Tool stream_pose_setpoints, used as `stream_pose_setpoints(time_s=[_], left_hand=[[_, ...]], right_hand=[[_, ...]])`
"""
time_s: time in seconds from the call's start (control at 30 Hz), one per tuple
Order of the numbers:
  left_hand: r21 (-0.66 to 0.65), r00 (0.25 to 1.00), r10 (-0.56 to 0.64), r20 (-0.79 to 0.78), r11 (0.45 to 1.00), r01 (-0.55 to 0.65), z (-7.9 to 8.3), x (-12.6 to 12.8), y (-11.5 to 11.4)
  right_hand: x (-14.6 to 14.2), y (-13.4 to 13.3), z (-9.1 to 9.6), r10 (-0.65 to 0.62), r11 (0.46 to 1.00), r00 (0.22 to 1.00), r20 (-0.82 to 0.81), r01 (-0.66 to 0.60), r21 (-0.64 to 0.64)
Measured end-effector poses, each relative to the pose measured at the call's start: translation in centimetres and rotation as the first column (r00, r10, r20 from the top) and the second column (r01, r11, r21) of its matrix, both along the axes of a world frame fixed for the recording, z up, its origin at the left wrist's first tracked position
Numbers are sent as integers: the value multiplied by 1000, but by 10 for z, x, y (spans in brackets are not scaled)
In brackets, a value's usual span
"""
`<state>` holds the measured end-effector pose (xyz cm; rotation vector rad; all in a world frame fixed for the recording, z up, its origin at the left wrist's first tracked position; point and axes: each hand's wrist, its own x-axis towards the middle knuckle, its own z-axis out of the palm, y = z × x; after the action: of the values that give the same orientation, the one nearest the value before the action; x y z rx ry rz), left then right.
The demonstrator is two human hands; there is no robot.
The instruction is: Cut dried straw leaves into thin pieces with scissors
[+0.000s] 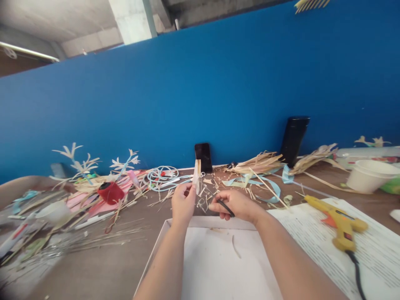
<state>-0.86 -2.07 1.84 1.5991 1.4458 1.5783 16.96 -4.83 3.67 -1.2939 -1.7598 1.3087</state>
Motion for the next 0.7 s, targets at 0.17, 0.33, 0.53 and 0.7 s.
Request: stream_pose_setpoints(time_s=[0.17,0.33,0.53,0.7], left_hand=[[-41,998,-54,10,998,54,0,0,0],[-22,998,-63,6,998,63,0,1,0],[-67,992,-107,63,992,111,2,3,-1],[-114,977,-181,111,974,194,6,5,-3]], right_hand=[[0,2,-1,-24,1000,1000,0,24,16],[-1,2,-2,-31,999,999,-8,31,43],[-5,0,0,-47,999,996,-72,49,23],[-7,1,3,-120,993,983,-136,116,-31]])
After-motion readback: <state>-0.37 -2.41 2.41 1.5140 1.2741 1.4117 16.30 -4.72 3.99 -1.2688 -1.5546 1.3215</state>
